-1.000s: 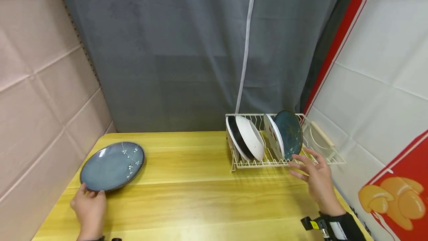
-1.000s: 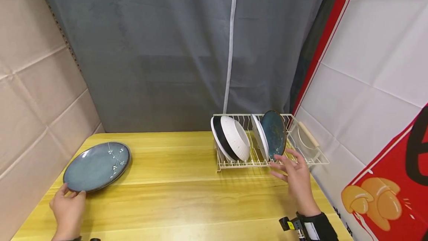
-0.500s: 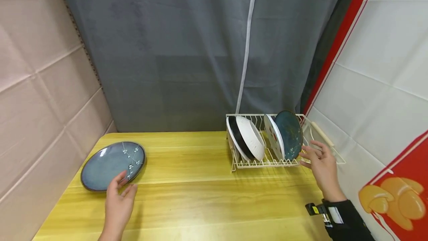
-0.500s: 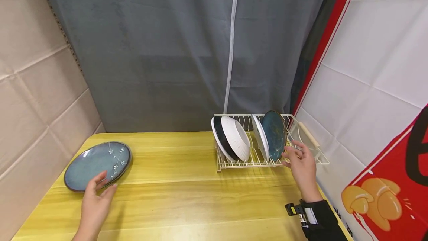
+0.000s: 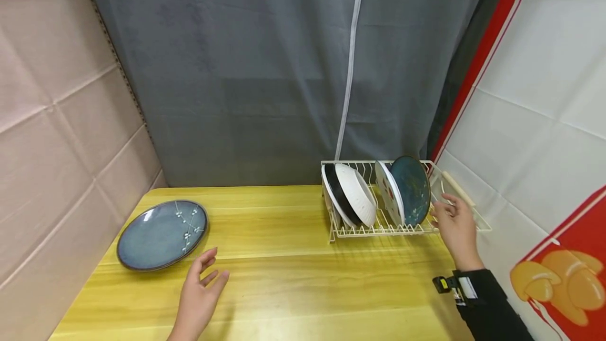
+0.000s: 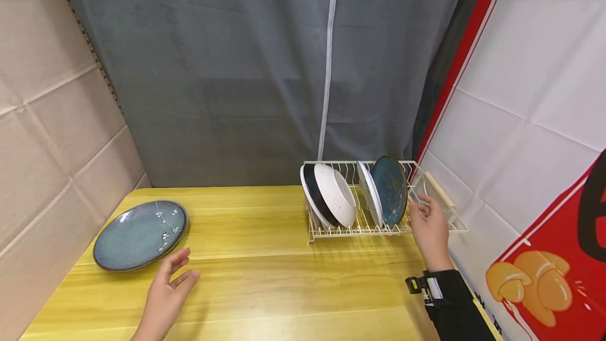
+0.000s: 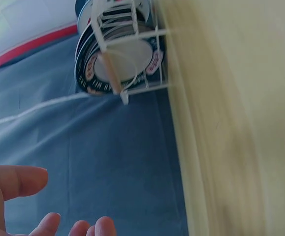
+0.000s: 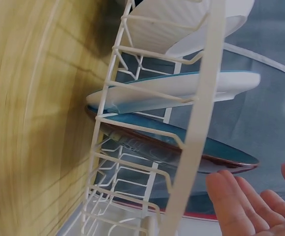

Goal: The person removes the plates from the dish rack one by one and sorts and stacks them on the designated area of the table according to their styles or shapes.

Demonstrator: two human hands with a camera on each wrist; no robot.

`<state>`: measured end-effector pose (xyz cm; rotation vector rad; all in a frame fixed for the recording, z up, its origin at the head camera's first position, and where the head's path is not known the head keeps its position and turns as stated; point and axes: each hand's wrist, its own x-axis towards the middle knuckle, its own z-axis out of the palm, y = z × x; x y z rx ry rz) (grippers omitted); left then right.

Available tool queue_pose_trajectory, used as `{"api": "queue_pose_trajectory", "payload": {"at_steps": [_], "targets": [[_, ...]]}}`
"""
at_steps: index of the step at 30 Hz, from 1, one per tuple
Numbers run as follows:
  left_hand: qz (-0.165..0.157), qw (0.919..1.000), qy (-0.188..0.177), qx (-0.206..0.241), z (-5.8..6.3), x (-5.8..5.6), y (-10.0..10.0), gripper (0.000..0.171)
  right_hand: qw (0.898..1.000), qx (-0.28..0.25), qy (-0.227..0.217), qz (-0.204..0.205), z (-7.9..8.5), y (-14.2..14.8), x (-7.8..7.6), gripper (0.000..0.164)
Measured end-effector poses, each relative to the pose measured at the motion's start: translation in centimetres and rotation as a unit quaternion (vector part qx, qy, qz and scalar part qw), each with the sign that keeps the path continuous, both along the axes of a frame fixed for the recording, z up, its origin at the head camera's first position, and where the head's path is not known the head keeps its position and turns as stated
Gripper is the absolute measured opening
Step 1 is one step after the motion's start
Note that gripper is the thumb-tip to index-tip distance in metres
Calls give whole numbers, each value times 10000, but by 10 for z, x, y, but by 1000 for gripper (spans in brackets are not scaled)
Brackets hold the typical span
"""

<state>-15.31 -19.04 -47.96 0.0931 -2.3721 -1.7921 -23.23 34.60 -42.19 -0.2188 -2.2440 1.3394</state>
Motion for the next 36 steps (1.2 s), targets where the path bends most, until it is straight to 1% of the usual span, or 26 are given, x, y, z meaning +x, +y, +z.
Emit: {"api": "queue_pose_trajectory", "payload": {"at_steps": [2,4,8,11,14,18,21,23,26,28,30,32,36], "targets": [[-123,9999,13,-71,-4,2,5,60,10000,-34,-87,-30,-1,0,-5,50],[-225,9996,147,-114,-7,3,10,58,9998,-51,-186,-59,-2,0,-10,51],[-477,9980,379,-194,-9,6,18,54,9987,304,-376,-148,-4,1,-18,54],[-622,9974,334,-148,-11,7,23,52,9967,589,-530,-164,-4,1,-22,57],[-680,9972,306,-111,-14,7,28,50,9949,699,-716,-160,-5,0,-25,60],[-757,9956,544,-137,-19,9,34,47,9914,876,-949,-204,-5,0,-31,61],[-821,9941,699,-143,-22,10,37,45,9882,1120,-1015,-240,-6,1,-35,59],[-849,9938,707,-133,-23,11,37,45,9846,1398,-1020,-238,-7,2,-38,58],[-892,9938,663,-90,-24,11,38,45,9758,1963,-935,-217,-9,3,-44,56],[-899,9941,594,-80,-24,11,38,45,9684,2343,-834,-190,-11,4,-49,55],[-895,9947,500,-78,-24,11,38,45,9635,2561,-749,-213,-12,4,-51,54],[-896,9949,447,-101,-24,11,39,45,9602,2704,-639,-299,-13,2,-53,54],[-893,9951,408,-93,-25,12,39,46,9607,2682,-470,-539,-16,-2,-52,56]]}}
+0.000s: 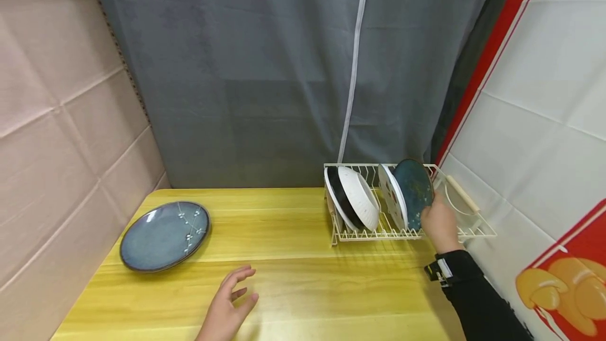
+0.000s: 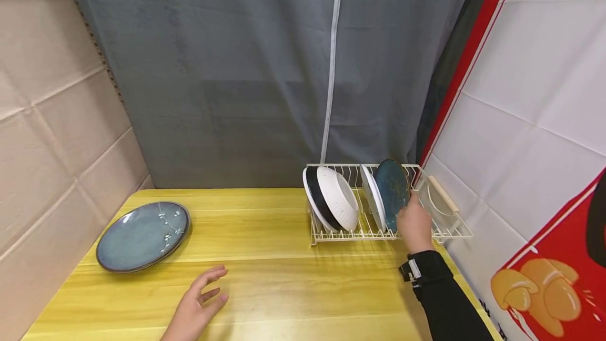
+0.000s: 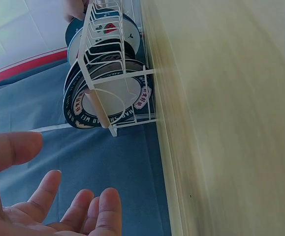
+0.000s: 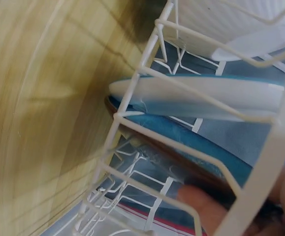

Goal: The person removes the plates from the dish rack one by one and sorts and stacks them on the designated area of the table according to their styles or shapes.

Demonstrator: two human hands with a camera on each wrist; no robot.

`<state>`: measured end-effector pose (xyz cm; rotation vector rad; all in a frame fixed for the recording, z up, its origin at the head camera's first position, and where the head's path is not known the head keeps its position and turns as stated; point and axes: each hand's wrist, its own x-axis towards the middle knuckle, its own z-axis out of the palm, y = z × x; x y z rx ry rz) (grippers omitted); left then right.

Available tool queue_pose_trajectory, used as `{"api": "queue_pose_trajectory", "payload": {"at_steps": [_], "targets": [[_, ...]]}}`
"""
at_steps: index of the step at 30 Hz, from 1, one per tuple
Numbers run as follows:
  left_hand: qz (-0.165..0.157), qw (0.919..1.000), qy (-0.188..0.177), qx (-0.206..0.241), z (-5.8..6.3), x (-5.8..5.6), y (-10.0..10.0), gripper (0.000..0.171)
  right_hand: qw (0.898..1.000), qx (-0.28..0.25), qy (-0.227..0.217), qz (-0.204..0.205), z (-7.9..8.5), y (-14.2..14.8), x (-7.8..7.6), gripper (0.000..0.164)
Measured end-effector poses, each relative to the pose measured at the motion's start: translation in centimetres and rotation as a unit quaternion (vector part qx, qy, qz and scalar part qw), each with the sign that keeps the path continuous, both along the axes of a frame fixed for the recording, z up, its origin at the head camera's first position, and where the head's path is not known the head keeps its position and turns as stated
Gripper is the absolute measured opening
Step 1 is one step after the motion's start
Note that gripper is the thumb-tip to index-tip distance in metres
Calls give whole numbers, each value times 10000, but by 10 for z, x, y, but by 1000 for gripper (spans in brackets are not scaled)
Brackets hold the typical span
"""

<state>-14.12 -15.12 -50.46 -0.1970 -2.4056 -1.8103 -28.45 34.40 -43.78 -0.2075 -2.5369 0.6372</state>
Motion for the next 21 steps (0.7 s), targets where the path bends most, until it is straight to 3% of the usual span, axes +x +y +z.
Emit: {"api": "queue_pose_trajectory", "payload": {"at_steps": [8,16,21], "targets": [[19,10000,-27,4,0,2,0,45,9987,-11,383,-331,-1,-2,6,52],[79,10000,2,33,0,3,0,45,9915,-90,1171,-562,18,0,17,46],[56,9999,-111,102,1,4,0,45,9824,-430,1588,-887,28,-3,29,44]]}}
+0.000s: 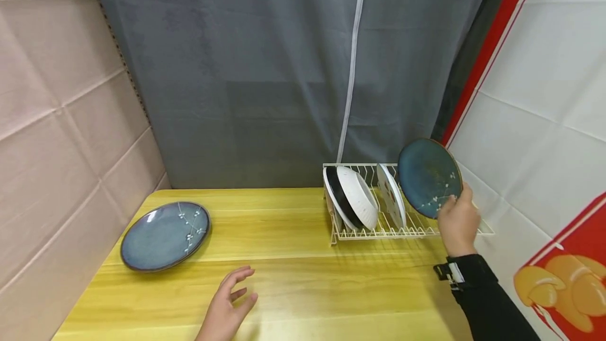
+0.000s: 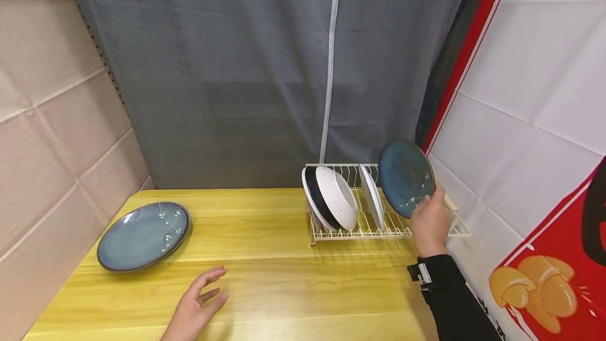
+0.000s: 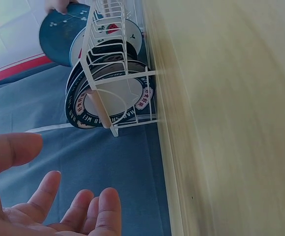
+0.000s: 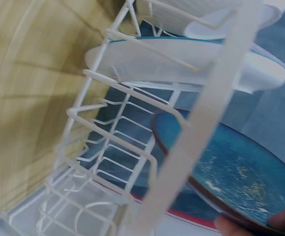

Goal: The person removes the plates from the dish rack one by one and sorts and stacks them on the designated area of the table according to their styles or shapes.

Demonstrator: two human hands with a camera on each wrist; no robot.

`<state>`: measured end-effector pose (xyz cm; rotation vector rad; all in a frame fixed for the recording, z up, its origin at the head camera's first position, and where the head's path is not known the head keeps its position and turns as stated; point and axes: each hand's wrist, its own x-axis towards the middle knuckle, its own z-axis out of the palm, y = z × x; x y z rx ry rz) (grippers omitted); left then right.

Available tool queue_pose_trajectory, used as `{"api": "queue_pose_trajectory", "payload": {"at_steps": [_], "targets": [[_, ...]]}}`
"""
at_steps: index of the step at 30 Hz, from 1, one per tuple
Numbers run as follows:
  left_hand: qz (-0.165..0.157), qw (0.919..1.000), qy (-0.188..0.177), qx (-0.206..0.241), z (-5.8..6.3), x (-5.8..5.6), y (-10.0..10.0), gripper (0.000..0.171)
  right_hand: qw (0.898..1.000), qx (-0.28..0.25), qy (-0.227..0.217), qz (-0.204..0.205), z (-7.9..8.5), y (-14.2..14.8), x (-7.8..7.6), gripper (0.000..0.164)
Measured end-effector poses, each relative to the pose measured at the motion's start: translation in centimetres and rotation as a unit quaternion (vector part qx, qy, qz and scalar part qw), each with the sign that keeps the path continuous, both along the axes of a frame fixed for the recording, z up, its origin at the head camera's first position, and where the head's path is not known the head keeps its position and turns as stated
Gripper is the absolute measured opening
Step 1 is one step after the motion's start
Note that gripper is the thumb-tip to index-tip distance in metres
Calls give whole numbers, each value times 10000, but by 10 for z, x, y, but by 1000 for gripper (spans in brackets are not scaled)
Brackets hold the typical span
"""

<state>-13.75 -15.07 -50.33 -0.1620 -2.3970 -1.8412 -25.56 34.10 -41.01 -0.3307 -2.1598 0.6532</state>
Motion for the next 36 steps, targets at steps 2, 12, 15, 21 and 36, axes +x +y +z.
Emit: {"api": "queue_pose_trajectory", "payload": {"at_steps": [2,12,15,21,36], "targets": [[-45,10000,-19,22,1,1,0,45,9995,-176,245,-88,4,-1,5,44],[-96,9999,-91,54,1,1,1,45,9859,-1014,1294,-315,23,-9,26,44],[-113,9997,-155,126,0,1,2,46,9810,-1209,1485,-312,28,-12,33,44],[-157,9987,-293,375,3,1,3,48,9737,-1516,1695,-134,37,-25,46,42],[-279,9969,-502,535,5,2,7,50,9448,-2504,1791,1124,18,-75,71,36]]}}
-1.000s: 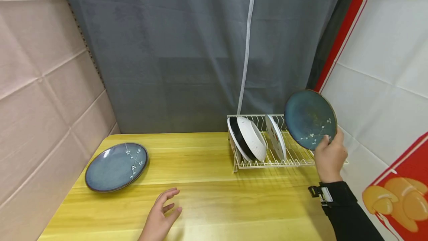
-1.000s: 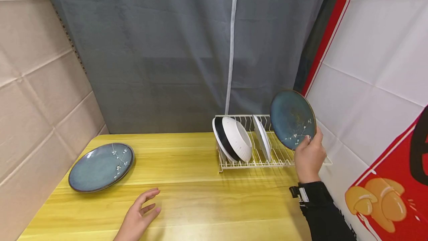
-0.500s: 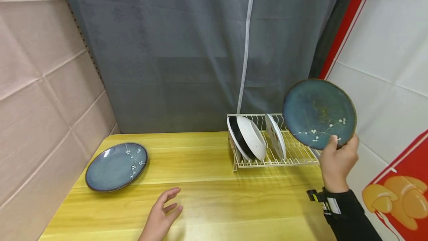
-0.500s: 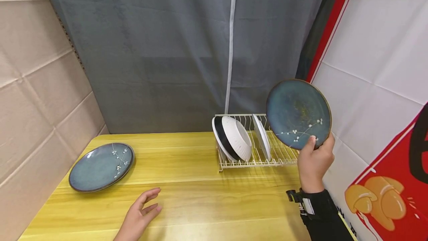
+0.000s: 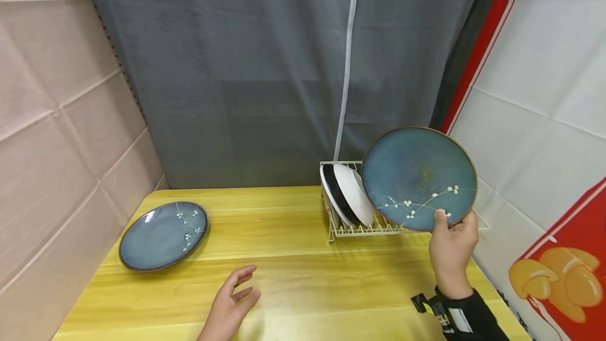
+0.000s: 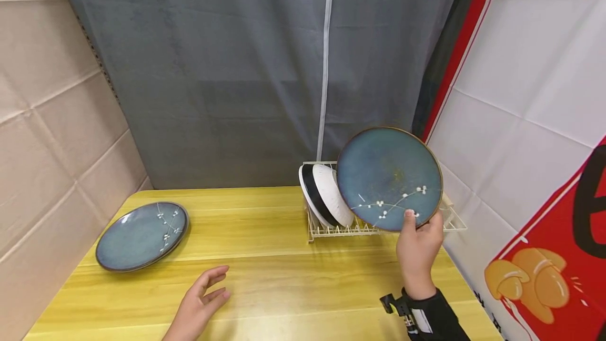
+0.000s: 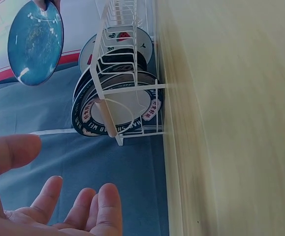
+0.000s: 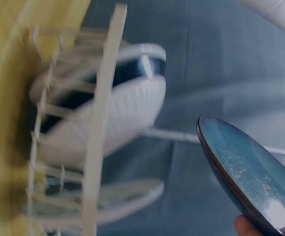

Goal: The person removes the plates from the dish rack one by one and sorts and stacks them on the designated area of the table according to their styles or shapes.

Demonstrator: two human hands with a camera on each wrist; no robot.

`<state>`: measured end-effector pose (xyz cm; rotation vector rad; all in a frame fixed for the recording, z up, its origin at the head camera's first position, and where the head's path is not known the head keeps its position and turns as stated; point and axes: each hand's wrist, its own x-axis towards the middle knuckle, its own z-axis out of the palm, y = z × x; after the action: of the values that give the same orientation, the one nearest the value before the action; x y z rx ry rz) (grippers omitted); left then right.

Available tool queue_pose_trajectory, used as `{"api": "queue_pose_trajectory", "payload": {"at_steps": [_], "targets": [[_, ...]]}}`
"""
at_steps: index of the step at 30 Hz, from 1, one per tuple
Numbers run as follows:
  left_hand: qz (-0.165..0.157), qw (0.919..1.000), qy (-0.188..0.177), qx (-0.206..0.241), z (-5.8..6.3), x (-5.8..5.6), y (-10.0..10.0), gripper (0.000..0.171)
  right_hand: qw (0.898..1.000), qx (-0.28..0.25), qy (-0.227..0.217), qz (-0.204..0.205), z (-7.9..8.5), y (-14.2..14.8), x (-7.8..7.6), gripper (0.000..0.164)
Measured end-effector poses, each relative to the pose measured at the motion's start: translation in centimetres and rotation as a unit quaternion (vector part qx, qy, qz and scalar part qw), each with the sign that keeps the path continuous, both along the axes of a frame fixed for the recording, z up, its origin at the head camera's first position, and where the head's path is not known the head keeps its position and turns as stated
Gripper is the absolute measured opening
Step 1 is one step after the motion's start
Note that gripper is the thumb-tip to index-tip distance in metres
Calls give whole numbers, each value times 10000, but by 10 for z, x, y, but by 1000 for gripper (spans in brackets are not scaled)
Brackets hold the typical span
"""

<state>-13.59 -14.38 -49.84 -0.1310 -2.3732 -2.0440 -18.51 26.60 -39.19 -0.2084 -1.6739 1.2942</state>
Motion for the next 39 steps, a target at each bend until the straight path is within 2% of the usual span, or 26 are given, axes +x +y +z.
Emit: {"api": "queue_pose_trajectory", "payload": {"at_steps": [3,6,10,13,21,27,33,39], "targets": [[-29,10000,-46,52,0,0,0,52,9977,-381,-13,565,-8,-11,4,36],[-52,9999,36,122,1,0,1,54,9897,-799,-54,1189,-17,-23,10,34],[-120,9994,251,221,4,-2,5,59,9787,-1112,-354,1687,-25,-37,16,32],[-178,9987,353,321,7,-5,9,61,9736,-1188,-677,1829,-30,-47,18,34],[-357,9971,508,445,10,-9,23,57,9625,-1285,-1188,2075,-48,-70,23,35],[-345,9966,398,642,11,-11,32,55,9429,-1475,-1600,2521,-61,-83,27,43],[-395,9959,454,681,10,-11,36,59,9181,-1741,-1904,3008,-72,-95,32,44],[-399,9945,501,830,9,-9,39,60,9003,-1823,-2115,3339,-80,-105,37,41]]}}
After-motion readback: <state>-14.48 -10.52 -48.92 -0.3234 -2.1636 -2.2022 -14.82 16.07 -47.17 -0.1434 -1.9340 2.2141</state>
